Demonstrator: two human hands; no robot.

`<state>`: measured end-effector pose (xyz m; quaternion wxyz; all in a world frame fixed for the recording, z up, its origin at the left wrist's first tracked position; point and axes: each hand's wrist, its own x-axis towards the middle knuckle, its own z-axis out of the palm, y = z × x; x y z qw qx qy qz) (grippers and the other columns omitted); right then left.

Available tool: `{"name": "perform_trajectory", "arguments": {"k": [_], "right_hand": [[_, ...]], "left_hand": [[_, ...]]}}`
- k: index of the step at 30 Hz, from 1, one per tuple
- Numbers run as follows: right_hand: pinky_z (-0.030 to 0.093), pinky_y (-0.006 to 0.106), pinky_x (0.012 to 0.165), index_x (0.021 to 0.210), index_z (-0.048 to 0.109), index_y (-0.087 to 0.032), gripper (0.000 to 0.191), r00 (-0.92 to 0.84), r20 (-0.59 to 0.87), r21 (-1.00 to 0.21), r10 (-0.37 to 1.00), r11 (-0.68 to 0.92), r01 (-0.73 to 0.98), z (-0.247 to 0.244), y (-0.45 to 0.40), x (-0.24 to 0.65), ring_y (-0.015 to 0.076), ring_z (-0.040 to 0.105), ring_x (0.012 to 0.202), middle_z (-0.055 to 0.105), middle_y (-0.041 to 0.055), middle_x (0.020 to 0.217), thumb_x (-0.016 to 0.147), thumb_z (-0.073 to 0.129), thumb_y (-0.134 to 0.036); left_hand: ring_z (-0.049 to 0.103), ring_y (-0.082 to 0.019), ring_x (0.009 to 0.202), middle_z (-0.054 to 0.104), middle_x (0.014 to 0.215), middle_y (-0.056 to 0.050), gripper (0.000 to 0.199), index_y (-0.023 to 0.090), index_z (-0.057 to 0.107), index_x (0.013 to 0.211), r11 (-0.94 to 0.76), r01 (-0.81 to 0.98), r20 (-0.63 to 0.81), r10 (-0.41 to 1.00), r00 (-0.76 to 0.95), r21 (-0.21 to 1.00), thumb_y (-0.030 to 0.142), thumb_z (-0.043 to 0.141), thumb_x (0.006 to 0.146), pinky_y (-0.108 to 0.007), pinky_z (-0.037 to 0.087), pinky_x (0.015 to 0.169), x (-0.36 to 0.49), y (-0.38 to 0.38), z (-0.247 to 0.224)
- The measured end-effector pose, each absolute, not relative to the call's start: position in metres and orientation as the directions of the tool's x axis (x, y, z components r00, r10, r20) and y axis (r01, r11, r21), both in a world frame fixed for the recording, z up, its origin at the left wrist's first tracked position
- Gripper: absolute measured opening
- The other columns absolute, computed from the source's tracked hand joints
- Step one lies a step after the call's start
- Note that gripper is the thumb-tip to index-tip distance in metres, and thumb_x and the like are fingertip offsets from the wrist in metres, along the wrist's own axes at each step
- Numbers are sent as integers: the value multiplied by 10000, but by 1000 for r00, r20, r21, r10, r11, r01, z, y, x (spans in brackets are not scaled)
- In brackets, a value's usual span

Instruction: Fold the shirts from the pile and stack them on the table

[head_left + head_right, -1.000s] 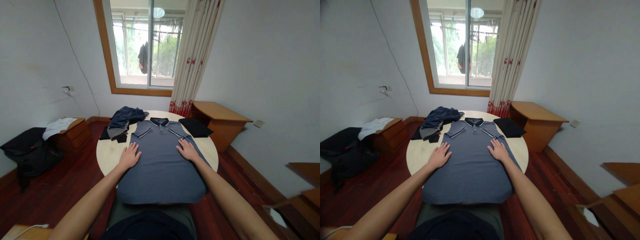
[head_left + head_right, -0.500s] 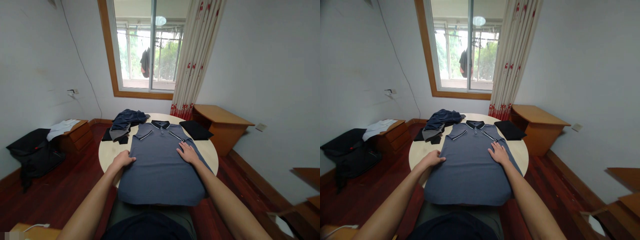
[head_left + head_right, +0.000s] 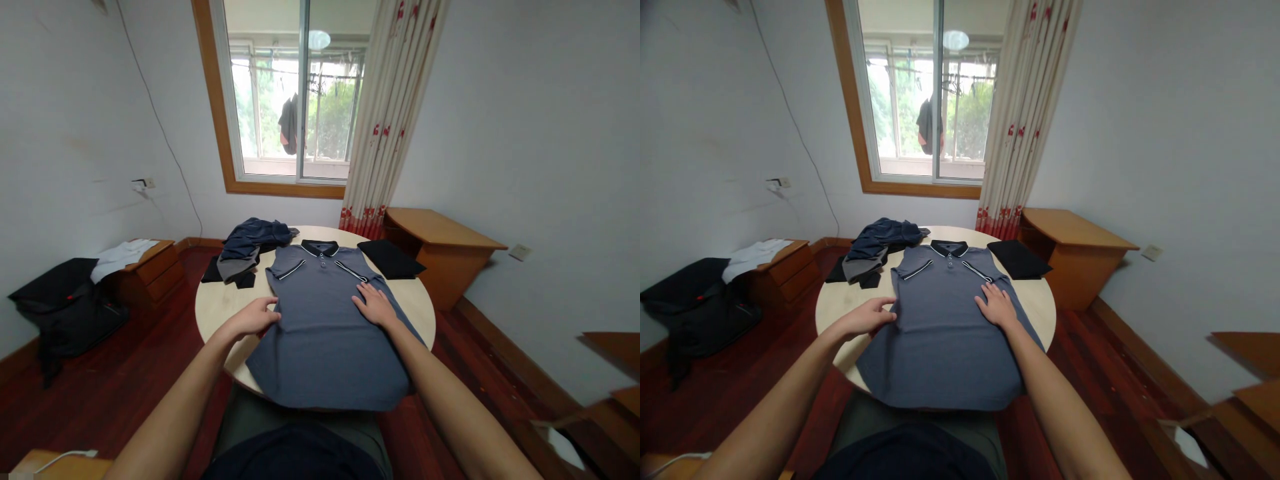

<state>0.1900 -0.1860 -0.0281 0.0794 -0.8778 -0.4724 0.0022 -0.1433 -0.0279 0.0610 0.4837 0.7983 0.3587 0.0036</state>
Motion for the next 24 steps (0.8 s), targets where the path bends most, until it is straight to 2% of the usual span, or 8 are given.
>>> {"name": "perform_trajectory", "arguments": {"k": [5,9,12,16,18,20,21,24], "right_hand": [[169,453,1243,1564,384,-158,659,558,64,-148,828,-545,826,-28,-186,191,235,226,1534,285,95,1648,1038,302,-547],[166,443,1243,1565,384,-161,654,554,65,-147,830,-541,828,-29,-185,192,234,225,1535,284,98,1648,1038,309,-541],[166,434,1241,1560,394,-163,645,555,70,-162,829,-540,826,-30,-186,192,231,230,1533,292,100,1645,1037,328,-535],[186,442,1231,1524,452,-152,607,559,102,-207,823,-532,821,-24,-188,189,247,276,1513,351,121,1618,1032,384,-501],[244,415,1204,1451,543,-139,537,545,133,-237,828,-507,829,-16,-188,182,256,366,1463,440,139,1562,1017,444,-439],[332,365,1141,1324,650,-142,434,495,159,-275,854,-443,853,-7,-188,168,249,492,1353,568,140,1444,992,497,-376],[375,342,1094,1255,689,-154,385,459,168,-300,872,-399,867,-2,-188,159,241,547,1280,628,129,1362,979,517,-360],[451,306,948,1133,735,-190,323,377,160,-402,912,-288,869,11,-186,124,222,634,1080,712,92,1153,964,536,-381]], "left_hand": [[709,-241,888,742,967,-116,677,74,467,1490,-594,479,-117,543,831,646,245,578,844,-287,537,769,-77,-63,61],[665,-295,1137,694,1246,-164,676,151,530,1451,-734,390,-152,371,916,556,312,663,808,-339,506,972,-46,-93,43],[689,-306,1076,717,1189,-159,689,180,590,1377,-729,369,-240,280,929,577,441,743,758,-366,533,924,-42,-100,31],[697,-186,652,755,867,-82,550,181,602,1321,-535,441,-418,172,892,721,525,596,891,-283,540,618,-39,-65,27],[621,-131,507,733,765,-49,465,172,659,1205,-507,476,-400,259,879,719,530,516,946,-237,485,526,-31,-28,29],[624,-126,517,736,773,-55,413,159,718,1049,-601,533,-250,492,834,595,504,507,963,-230,493,548,-20,17,33],[657,-140,568,745,794,-61,400,161,735,989,-656,593,-169,592,788,467,477,490,976,-232,511,588,-14,40,36],[722,-233,945,760,1030,-120,344,161,715,1137,-681,661,-43,686,727,317,329,454,989,-277,535,796,5,103,40]]}}
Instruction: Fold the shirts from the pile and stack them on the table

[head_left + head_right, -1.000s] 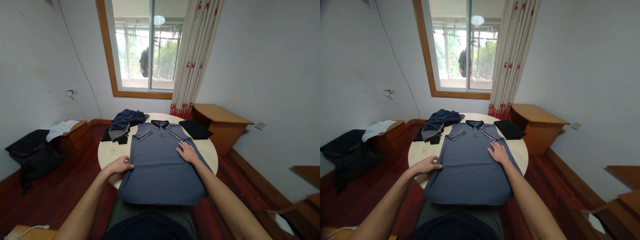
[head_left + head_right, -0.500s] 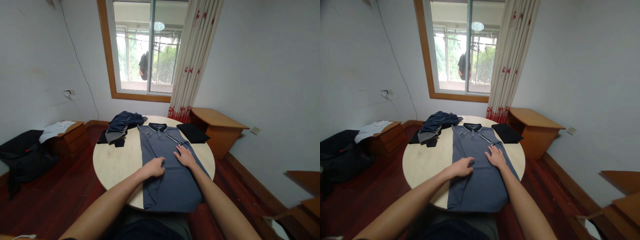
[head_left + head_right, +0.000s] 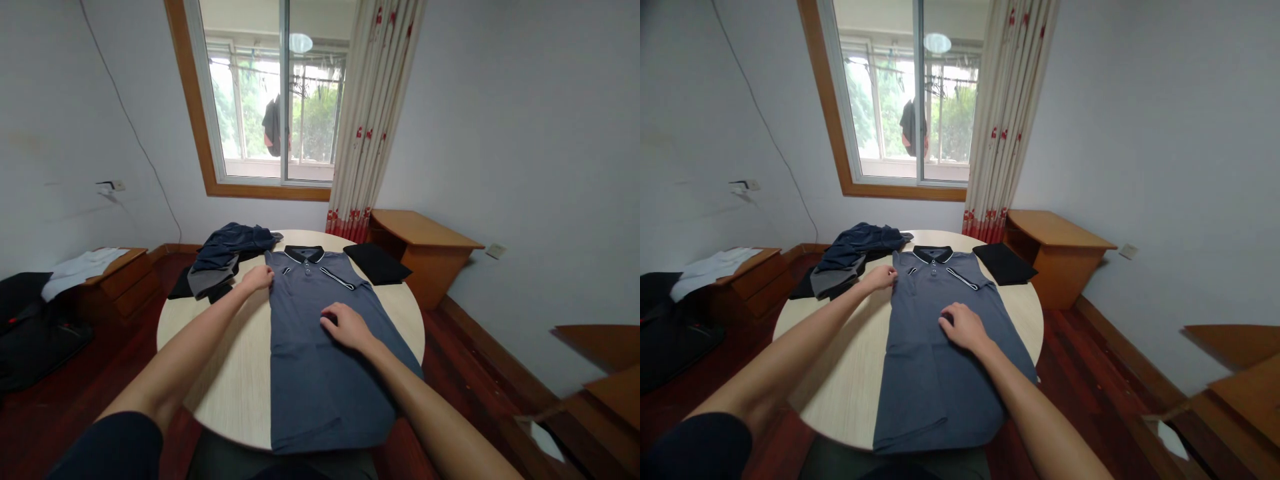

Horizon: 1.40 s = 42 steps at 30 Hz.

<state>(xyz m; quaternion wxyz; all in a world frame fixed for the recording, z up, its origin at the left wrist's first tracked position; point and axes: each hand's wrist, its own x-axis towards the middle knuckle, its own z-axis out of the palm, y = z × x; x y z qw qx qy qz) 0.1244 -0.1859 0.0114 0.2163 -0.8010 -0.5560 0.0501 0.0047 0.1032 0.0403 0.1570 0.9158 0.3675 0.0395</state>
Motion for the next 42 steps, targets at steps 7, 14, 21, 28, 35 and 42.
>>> {"name": "perform_trajectory", "arguments": {"k": [7,14,21,28,35,42], "right_hand": [[460,286,801,1299,656,-187,468,316,10,-616,949,-243,749,25,-181,76,203,650,903,705,60,1020,867,661,-366],[409,251,688,1269,688,-235,438,229,-137,-643,964,-262,720,30,-176,75,167,615,760,688,17,864,832,665,-267],[385,207,633,994,782,-199,276,189,-110,-695,976,-212,687,36,-181,71,122,565,657,665,4,735,813,578,-157],[400,185,550,1035,748,-165,313,154,-306,-726,939,-335,601,58,-190,73,115,613,549,640,-20,626,798,545,-138],[462,233,648,1202,704,-196,370,176,-383,-547,907,-376,748,60,-188,93,169,680,663,699,7,685,858,624,-309],[448,385,1001,1320,650,-161,447,353,-85,-353,932,-360,864,55,-164,116,283,615,1175,649,155,1296,936,602,-385]], "left_hand": [[647,-348,1177,672,1317,-140,547,314,496,1490,-734,676,43,679,733,56,305,503,944,-435,505,955,44,190,37],[670,-356,1112,722,1203,-136,429,265,689,1318,-825,550,-5,555,832,-125,233,532,921,-441,496,966,76,220,29],[660,-342,1103,719,1182,-159,327,187,756,1138,-833,525,66,522,850,-174,258,538,905,-426,487,967,103,226,47],[627,-339,1176,700,1231,-166,380,188,737,1189,-863,485,93,476,875,-144,224,516,883,-417,486,991,139,199,40],[542,-336,1305,566,1427,-223,592,102,399,1527,-817,574,84,570,818,-50,303,373,970,-461,449,1049,128,169,4],[213,-379,1526,213,1673,-143,684,184,287,1604,-778,627,1,627,779,27,513,191,1012,-606,275,1159,119,161,-27]]}}
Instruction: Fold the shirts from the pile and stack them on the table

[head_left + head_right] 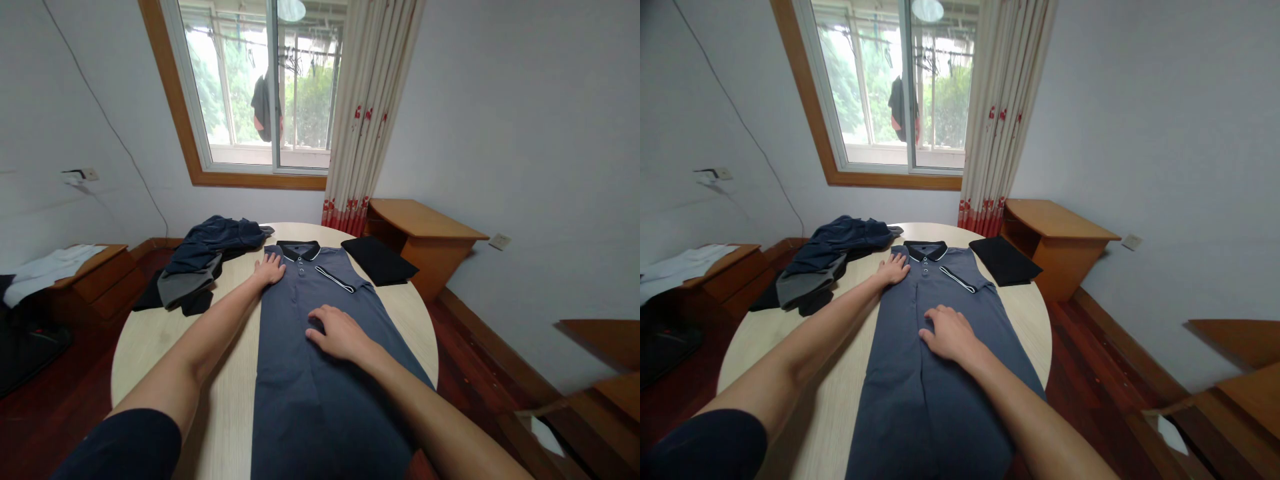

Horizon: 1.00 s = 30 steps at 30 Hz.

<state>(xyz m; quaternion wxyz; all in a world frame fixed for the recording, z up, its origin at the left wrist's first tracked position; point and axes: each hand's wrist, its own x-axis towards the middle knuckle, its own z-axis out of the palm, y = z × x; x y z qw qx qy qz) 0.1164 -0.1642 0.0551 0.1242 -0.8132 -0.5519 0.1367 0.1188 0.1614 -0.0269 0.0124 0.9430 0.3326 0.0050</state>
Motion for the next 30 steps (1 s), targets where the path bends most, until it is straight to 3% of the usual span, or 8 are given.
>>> {"name": "perform_trajectory", "arguments": {"k": [3,6,13,20,23,27,30], "right_hand": [[375,445,1113,1392,602,-151,517,328,-91,-345,940,-339,875,45,-157,130,313,514,1329,554,179,1439,938,616,-396],[274,489,1195,1468,531,-148,595,334,-111,-347,936,-352,869,36,-155,140,323,387,1447,426,182,1560,942,615,-413],[95,550,1247,1540,433,-195,639,314,-66,-371,947,-315,873,11,-153,163,285,198,1542,277,127,1647,991,515,-511],[78,550,1249,1555,406,-205,640,314,-9,-335,949,-298,894,-5,-152,168,263,176,1548,252,100,1657,1013,424,-545],[92,544,1248,1549,418,-213,632,318,10,-332,948,-297,895,-6,-152,166,261,190,1545,267,100,1653,1010,427,-542],[89,530,1249,1548,419,-210,627,323,20,-319,946,-300,899,-7,-152,166,252,194,1544,270,98,1652,1014,413,-539],[90,523,1247,1543,429,-221,617,320,27,-316,947,-295,902,-10,-152,168,251,201,1542,278,98,1650,1012,418,-535]], "left_hand": [[166,-419,1530,158,1686,-133,706,274,256,1618,-767,639,-21,639,769,47,594,227,990,-648,224,1157,118,172,-29],[167,-431,1526,182,1677,-157,716,290,270,1613,-758,651,-24,651,759,40,618,253,976,-674,222,1138,120,189,-27],[401,-423,1423,305,1635,-187,749,254,302,1603,-720,694,-65,692,719,0,632,276,956,-598,312,1112,130,236,-12],[430,-347,1420,192,1684,-134,726,224,297,1591,-752,658,-53,656,753,41,591,267,964,-484,381,1110,144,255,-11],[424,-348,1426,200,1677,-150,718,185,285,1598,-759,649,-64,647,760,40,548,278,978,-496,381,1114,147,250,-9],[262,-367,1512,211,1663,-188,689,118,271,1598,-761,648,-14,648,761,18,485,216,1017,-569,282,1164,138,213,-9],[219,-339,1533,230,1655,-195,703,61,274,1589,-807,589,69,590,805,30,485,192,1034,-521,200,1216,109,161,-16]]}}
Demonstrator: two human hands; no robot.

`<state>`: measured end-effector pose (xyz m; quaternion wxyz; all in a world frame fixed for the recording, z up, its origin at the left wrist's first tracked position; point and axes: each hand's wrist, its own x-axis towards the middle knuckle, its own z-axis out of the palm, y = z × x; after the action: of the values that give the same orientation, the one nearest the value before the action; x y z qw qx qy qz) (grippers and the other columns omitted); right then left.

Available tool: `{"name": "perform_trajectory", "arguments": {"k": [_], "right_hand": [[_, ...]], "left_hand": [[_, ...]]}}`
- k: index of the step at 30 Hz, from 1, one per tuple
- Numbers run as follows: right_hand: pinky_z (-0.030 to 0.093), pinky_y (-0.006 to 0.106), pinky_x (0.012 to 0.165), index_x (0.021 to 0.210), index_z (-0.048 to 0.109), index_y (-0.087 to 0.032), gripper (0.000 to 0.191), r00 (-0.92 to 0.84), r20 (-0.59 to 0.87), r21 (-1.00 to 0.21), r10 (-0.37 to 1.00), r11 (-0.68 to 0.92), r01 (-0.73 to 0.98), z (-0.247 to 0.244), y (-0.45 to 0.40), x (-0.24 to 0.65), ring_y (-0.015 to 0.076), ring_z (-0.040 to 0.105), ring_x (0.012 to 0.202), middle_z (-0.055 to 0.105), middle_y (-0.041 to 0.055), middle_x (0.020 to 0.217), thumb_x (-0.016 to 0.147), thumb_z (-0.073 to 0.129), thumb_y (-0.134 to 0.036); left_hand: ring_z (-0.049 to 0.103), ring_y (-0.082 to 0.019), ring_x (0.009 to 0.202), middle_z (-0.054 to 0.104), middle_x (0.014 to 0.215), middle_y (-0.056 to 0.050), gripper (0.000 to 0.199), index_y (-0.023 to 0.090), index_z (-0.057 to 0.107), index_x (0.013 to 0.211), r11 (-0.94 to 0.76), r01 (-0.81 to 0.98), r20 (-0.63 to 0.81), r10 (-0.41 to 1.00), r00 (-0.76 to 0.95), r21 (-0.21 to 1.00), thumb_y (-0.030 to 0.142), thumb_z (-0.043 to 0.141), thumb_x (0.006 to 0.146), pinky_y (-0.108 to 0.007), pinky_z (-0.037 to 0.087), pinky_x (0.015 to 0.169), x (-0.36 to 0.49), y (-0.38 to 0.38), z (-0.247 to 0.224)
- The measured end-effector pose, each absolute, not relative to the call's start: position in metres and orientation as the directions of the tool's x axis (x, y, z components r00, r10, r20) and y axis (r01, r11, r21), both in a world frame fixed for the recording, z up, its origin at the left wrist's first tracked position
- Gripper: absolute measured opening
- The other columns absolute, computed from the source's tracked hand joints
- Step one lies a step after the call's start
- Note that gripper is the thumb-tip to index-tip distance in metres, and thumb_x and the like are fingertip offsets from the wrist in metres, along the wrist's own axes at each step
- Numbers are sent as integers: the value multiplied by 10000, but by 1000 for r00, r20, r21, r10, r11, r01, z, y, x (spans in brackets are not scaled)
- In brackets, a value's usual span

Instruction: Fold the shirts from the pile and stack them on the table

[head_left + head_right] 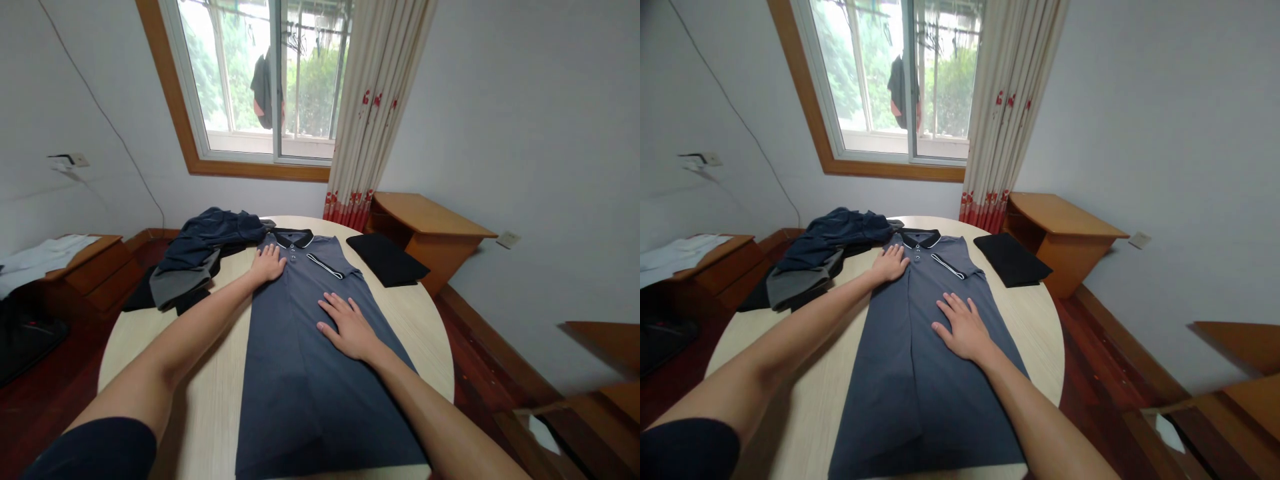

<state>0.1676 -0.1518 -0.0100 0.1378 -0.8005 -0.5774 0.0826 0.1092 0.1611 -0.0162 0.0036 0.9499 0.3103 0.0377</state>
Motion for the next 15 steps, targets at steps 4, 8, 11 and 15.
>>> {"name": "perform_trajectory", "arguments": {"k": [4,8,11,15], "right_hand": [[98,520,1244,1538,434,-226,617,313,41,-302,949,-287,909,-16,-151,170,249,209,1539,292,95,1647,1009,418,-542],[117,518,1241,1529,444,-220,607,315,60,-292,947,-286,913,-19,-151,170,244,229,1533,310,98,1639,1011,422,-536],[123,510,1240,1523,453,-208,603,314,76,-291,946,-280,915,-18,-152,169,244,239,1529,321,105,1634,1014,425,-530],[117,499,1243,1522,456,-210,600,317,79,-288,945,-282,915,-18,-153,170,245,250,1525,323,107,1633,1013,421,-527]], "left_hand": [[166,-326,1548,226,1651,-203,746,20,301,1574,-895,444,96,445,890,38,523,218,1030,-496,151,1243,43,79,-30],[143,-294,1555,192,1665,-165,751,120,278,1600,-969,222,44,228,973,113,589,275,1013,-490,146,1249,-30,11,-32],[120,-287,1559,172,1674,-142,728,175,234,1617,-983,89,16,93,996,163,584,303,1018,-516,148,1246,-71,-25,-26],[158,-305,1553,209,1671,-128,709,245,243,1618,-974,-35,10,-34,999,225,596,349,1012,-540,167,1237,-102,-53,-13]]}}
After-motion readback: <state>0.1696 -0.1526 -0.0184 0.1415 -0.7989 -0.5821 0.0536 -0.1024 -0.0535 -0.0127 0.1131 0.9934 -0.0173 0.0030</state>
